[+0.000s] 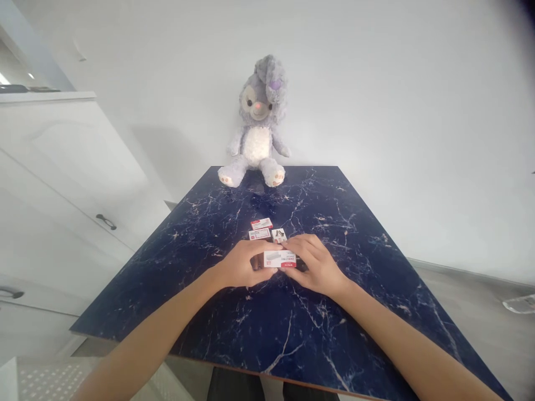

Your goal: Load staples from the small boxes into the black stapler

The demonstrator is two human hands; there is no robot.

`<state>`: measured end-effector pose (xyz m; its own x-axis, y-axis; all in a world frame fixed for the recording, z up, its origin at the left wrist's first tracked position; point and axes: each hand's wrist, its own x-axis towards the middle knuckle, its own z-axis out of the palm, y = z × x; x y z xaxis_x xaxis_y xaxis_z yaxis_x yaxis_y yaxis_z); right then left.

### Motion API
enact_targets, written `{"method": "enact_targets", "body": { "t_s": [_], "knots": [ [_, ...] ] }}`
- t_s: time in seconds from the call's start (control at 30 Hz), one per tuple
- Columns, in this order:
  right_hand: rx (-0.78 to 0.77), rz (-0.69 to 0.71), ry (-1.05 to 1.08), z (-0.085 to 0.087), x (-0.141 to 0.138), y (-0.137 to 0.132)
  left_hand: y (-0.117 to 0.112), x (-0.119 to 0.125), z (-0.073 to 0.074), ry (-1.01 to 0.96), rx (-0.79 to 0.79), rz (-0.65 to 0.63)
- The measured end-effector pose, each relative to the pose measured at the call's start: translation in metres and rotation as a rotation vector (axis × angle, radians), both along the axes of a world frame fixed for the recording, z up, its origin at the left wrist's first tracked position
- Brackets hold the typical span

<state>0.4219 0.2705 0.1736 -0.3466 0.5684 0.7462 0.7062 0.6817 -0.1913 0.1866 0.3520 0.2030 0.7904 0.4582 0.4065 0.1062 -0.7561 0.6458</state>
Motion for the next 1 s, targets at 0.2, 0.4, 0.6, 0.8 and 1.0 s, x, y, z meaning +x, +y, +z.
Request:
{"method": "enact_targets", "body": {
  "t_s": [0.2,0.4,0.6,0.8,1.0],
  "knots": [
    [-0.022,-0.004,0.036,-0.002,0.003,0.002,0.02,-0.007,-0.002,0.059,-0.813,-0.331],
    [-0.032,0.016,0.068,-0.005,0.001,0.003,0.024,-0.008,-0.005,0.014,-0.857,-0.249],
    [-0.024,0.039,0.036,-0.006,0.0,0.003,0.022,-0.002,-0.013,0.015,-0.756,-0.095],
    [-0.023,-0.012,0.057,-0.005,0.001,0.002,0.034,-0.004,-0.019,-0.184,-0.764,0.086],
    [0.002,-0.071,0.036,-0.002,0.003,0.001,0.038,-0.005,-0.016,-0.35,-0.893,0.134]
  ]
}}
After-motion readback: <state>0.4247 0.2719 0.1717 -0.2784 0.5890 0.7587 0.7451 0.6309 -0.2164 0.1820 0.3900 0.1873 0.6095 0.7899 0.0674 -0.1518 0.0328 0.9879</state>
